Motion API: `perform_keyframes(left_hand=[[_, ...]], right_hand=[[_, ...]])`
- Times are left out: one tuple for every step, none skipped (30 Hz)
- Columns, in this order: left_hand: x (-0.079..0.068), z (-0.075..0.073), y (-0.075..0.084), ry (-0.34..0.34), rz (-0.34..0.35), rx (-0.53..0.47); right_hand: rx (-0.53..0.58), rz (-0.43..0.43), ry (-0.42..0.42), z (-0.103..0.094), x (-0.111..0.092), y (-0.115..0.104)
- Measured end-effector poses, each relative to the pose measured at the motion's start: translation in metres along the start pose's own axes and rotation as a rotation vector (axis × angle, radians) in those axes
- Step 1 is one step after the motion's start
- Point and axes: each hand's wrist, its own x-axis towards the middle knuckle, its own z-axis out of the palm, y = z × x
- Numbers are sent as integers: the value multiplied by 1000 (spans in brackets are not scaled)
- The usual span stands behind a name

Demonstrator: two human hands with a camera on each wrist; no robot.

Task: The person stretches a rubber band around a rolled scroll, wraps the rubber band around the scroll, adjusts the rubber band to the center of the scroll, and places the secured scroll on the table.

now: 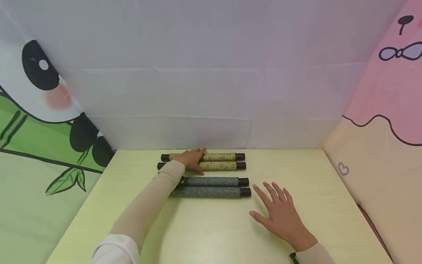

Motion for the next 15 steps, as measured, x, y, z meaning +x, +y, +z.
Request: perform_keyframes(left_hand=[[0,0,-1,3,2,1],[-1,0,-1,5,3,0],[-1,1,-1,6,3,-4],[-1,0,-1,6,5,-10],[-1,0,-1,5,5,-16],[-1,-1,-1,5,6,-21],[-2,-1,-1,8,7,-27],[-2,-1,-1,14,7,-31],[-2,-2,-1,21,11,-33],[-2,-2,-1,31,17,-33],[-2,-2,-1,42,23,-32],[-2,-2,-1,51,30,-31],[-2,-2,-1,58,36,-27],[-1,-2,-1,61,40,-24],[-1,-2,-1,60,42,-21]], right_hand=[[0,0,-2,1,0,0],[2,1,-6,1,1,0],[4,2,-9,2,1,0],[3,4,-11,2,1,0],[2,5,-13,2,1,0],[4,7,-14,2,1,0],[3,6,-14,2,2,-1],[3,5,-14,2,2,-1],[2,4,-13,2,2,-1],[2,3,-11,2,2,-1],[3,3,-9,3,2,-2],[5,2,-6,3,3,-2],[5,3,-5,3,3,-2],[10,4,-5,4,2,-3],[17,6,-7,4,2,-3]])
